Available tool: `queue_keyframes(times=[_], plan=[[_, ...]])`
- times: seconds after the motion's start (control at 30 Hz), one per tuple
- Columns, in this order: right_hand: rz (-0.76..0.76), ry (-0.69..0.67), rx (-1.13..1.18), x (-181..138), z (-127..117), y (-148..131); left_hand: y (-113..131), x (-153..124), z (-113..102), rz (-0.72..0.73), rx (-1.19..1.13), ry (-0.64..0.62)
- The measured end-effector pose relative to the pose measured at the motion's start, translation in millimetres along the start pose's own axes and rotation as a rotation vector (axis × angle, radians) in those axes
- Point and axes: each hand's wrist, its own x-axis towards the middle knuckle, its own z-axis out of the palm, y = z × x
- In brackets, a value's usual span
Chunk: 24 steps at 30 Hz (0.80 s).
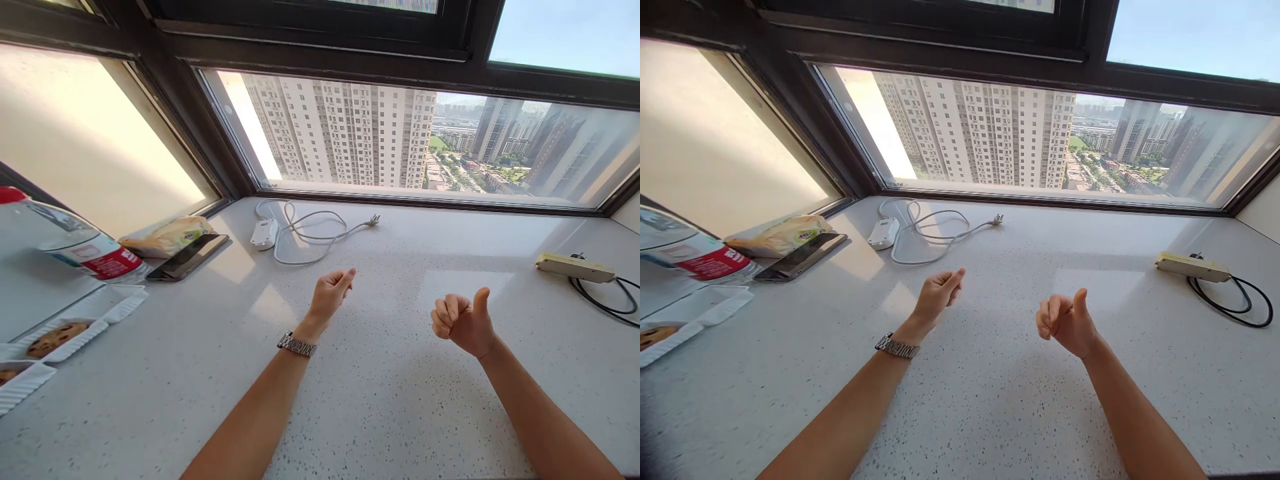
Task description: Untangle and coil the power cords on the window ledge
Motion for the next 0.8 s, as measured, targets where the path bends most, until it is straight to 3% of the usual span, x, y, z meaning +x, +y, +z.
queue_keyframes(times=[0.07,0.13,0.23,0.33,0.43,0.6,0.67,0.8], plan=[[-0.006,-0.193,0.124,7.2,16.9,10.0,-4.7,14.7,-25.8,0.033,0.29,0.186],[-0.017,-0.333,0.209,10.1,26.9,18.2,-10.4,30.8,-51.3,0.003,0.607,0.282],[0.007,-0.41,0.265,8.5,33.9,24.4,-18.3,51.8,-76.6,-0.054,0.914,0.254],[0.034,-0.356,0.298,4.5,34.8,23.4,-21.3,62.7,-79.9,-0.109,1.059,0.141],[0.067,-0.165,0.242,3.9,30.5,20.7,-19.1,60.2,-64.2,-0.081,1.122,0.095],[0.129,0.386,-0.027,13.9,16.0,27.5,-11.8,24.6,-4.6,0.253,1.016,-0.098],[0.119,0.493,-0.257,17.1,10.7,31.6,-7.7,1.2,26.1,0.356,0.893,-0.217],[0.026,0.591,-0.942,16.8,1.6,34.1,0.9,-44.3,75.6,0.551,0.579,-0.533]])
